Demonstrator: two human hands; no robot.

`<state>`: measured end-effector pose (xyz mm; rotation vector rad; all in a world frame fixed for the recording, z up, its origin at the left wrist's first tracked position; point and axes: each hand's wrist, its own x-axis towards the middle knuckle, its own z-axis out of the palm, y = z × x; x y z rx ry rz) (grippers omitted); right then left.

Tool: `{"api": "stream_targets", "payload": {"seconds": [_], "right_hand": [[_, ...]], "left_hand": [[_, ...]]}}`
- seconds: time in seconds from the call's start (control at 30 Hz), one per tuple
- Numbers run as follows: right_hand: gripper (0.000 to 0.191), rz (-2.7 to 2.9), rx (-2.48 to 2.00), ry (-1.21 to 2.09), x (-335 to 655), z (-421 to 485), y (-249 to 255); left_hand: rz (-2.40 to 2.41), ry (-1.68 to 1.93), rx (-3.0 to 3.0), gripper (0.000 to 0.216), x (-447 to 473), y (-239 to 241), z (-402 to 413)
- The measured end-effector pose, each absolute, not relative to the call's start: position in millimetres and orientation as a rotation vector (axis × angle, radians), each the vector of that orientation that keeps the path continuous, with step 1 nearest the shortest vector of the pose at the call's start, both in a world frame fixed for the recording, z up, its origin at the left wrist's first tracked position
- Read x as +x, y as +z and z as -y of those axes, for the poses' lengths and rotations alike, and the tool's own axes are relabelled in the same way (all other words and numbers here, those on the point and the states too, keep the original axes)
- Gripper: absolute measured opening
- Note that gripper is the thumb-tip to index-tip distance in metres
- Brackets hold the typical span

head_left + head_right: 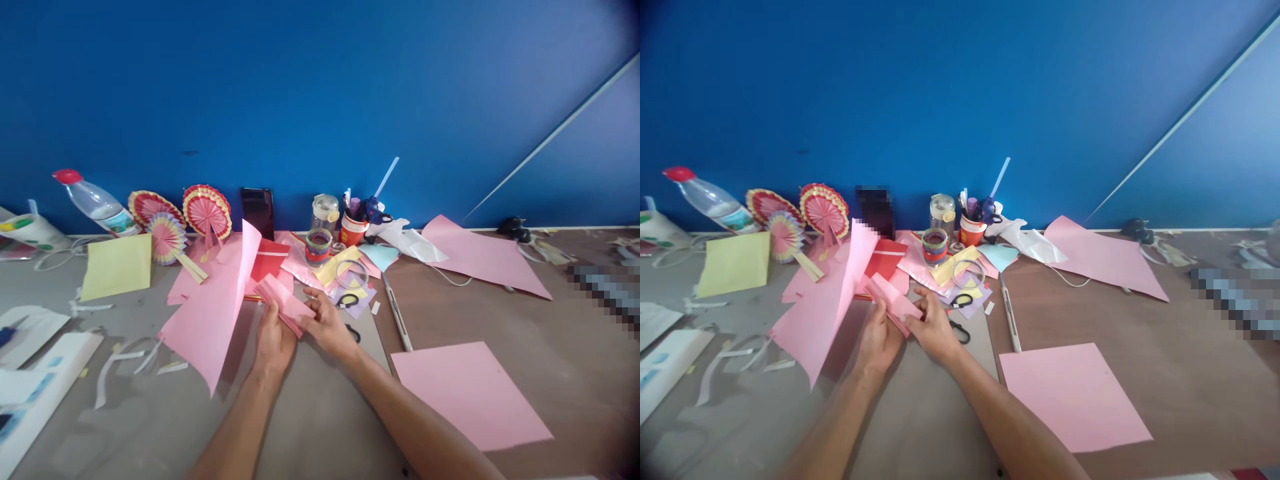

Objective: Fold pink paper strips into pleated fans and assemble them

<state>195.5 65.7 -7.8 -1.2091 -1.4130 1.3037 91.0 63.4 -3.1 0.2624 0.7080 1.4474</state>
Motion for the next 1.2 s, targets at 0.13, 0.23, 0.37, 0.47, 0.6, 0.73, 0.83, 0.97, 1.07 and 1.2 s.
{"api": "stream_targets", "payload": {"seconds": [0.13,0.23,0.37,0.47,0.6,0.73,0.83,0.97,1.07,1.2], "right_hand": [[0.067,1.568,-1.233,1.209,195.0,-62.2,-4.9],[0.068,1.691,-1.253,1.136,193.3,-58.3,-0.5],[0.056,1.697,-1.227,1.080,193.2,-58.5,5.6],[0.051,1.686,-1.206,1.024,196.2,-62.6,10.6],[0.053,1.769,-1.238,0.952,205.8,-67.6,21.8],[0.051,1.929,-1.274,0.848,224.2,-67.7,32.2],[0.049,2.079,-1.212,0.724,240.8,-61.9,32.6],[0.045,2.239,-1.131,0.526,258.6,-46.7,19.4],[0.042,2.343,-1.116,0.377,266.1,-34.1,1.8],[0.037,2.469,-1.060,0.322,270.1,-20.5,-16.1]], "left_hand": [[-0.703,1.450,0.180,0.027,84.7,-4.6,-64.1],[-0.700,1.382,0.146,0.035,82.1,-4.1,-63.1],[-0.743,1.388,0.232,0.037,84.1,3.8,-61.3],[-0.727,1.385,0.300,0.039,87.6,10.0,-59.9],[-0.730,1.469,0.418,0.038,85.4,10.0,-59.1],[-1.100,1.613,0.672,0.030,72.2,6.8,-60.5],[-1.350,1.670,0.894,0.032,60.2,8.5,-59.9],[-1.537,1.393,1.824,0.027,46.0,7.1,-46.3],[-1.492,1.142,2.267,0.038,36.3,-2.8,-25.7],[-1.307,0.907,2.484,0.043,24.8,-17.3,-1.7]]}}
